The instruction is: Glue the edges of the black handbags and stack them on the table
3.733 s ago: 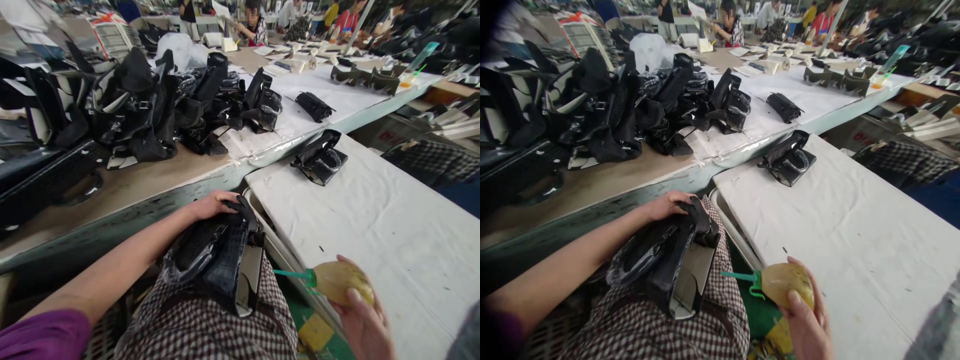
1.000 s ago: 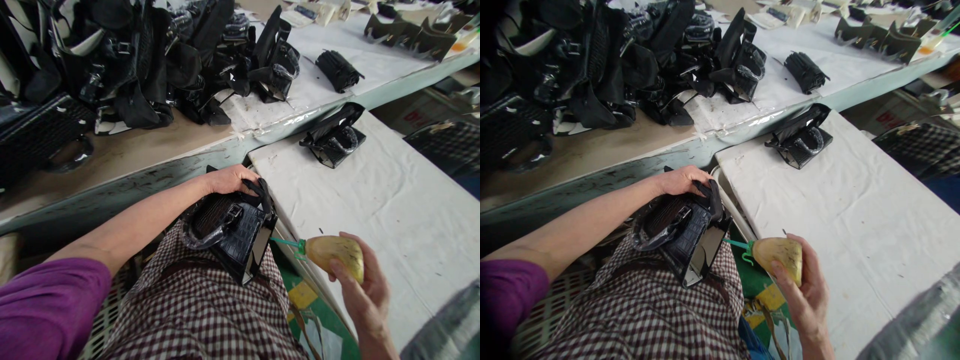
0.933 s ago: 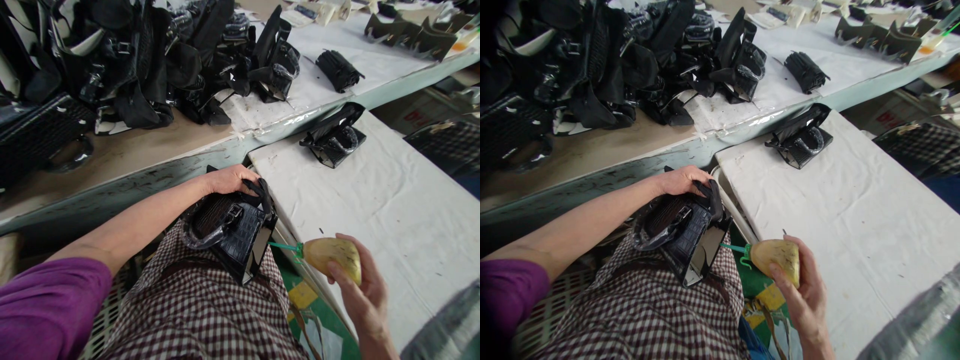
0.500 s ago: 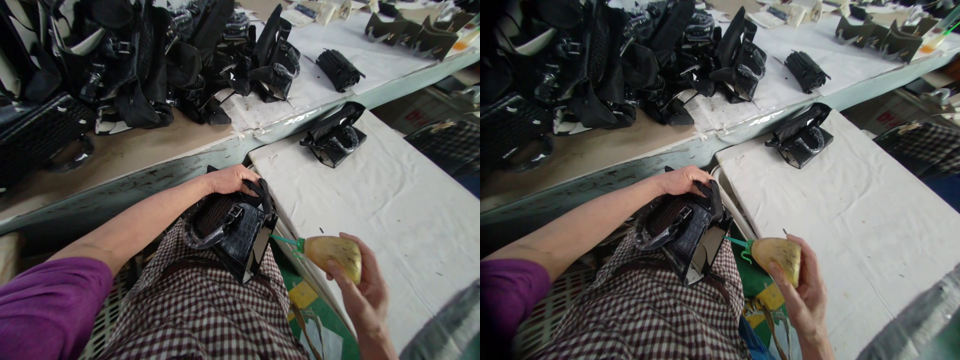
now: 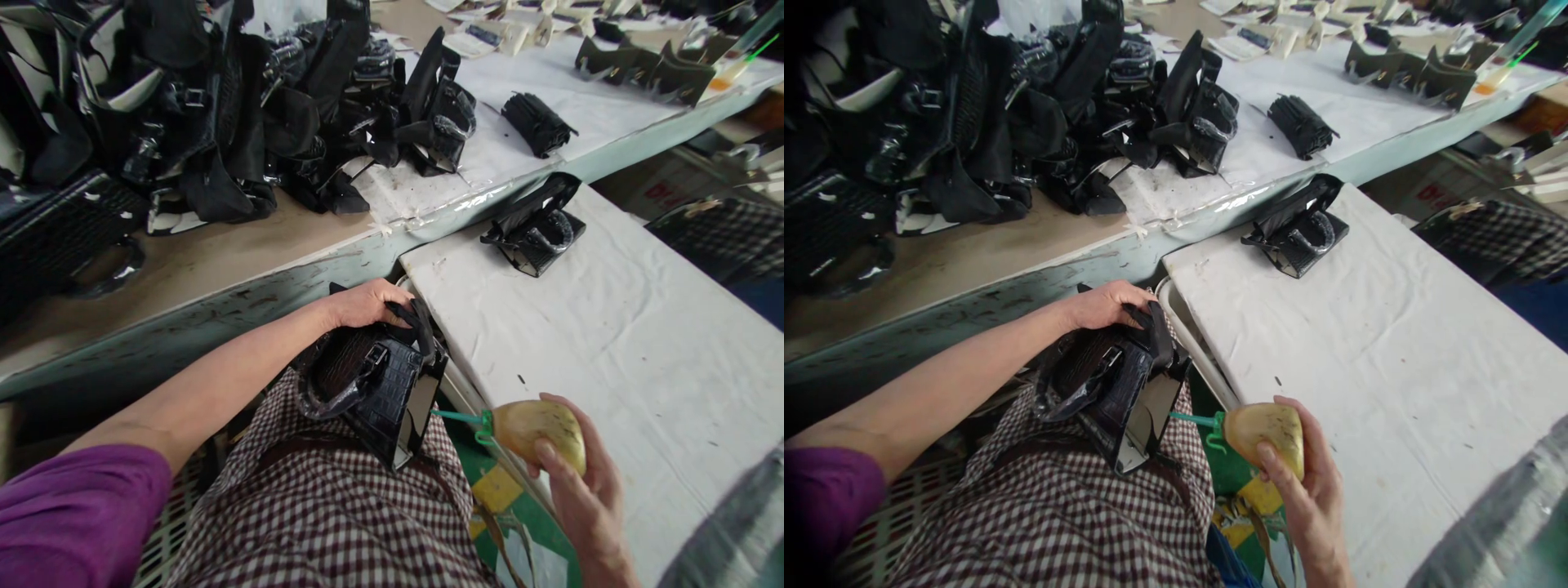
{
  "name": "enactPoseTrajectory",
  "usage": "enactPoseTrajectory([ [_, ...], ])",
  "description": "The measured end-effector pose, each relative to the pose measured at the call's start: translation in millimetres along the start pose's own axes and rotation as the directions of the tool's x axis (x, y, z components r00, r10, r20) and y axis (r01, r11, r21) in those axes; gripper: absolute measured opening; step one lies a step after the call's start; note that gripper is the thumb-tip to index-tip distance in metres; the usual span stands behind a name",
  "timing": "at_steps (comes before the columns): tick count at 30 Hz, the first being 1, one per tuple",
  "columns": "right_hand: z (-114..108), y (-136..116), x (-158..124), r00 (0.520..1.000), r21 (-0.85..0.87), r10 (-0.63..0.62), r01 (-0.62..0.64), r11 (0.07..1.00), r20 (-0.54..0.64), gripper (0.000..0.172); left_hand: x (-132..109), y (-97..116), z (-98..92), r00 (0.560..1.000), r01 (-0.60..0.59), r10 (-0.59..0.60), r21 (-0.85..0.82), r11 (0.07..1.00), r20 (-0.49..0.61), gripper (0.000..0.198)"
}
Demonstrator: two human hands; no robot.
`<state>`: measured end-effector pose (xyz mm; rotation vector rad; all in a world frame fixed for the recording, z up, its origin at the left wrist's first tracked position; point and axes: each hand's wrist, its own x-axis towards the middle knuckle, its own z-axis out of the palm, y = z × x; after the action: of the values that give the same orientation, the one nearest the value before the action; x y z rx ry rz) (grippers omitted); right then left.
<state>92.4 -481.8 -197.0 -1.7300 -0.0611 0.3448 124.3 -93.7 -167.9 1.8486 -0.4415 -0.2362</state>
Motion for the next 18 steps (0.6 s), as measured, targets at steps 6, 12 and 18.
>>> enactPoseTrajectory([
  [6, 11.2, 9.1, 2.9, 0.992, 0.191, 0.036, -0.012, 0.982, -0.125, 0.058, -9.8, -2.3, -1.4, 0.998, 0.060, -0.061, -0.020, 0.998, -0.022, 0.012],
  [12, 16.0, 9.4, 6.0, 0.989, 0.197, 0.015, 0.014, 0.980, -0.145, 0.057, -11.3, -1.9, -0.4, 0.997, 0.065, -0.066, -0.029, 0.997, -0.030, 0.011],
  [18, 11.7, 2.1, 2.8, 0.995, 0.105, 0.029, -0.019, 0.994, -0.096, 0.060, -10.5, -6.0, -2.4, 0.996, 0.080, -0.080, -0.010, 0.997, -0.033, 0.013],
])
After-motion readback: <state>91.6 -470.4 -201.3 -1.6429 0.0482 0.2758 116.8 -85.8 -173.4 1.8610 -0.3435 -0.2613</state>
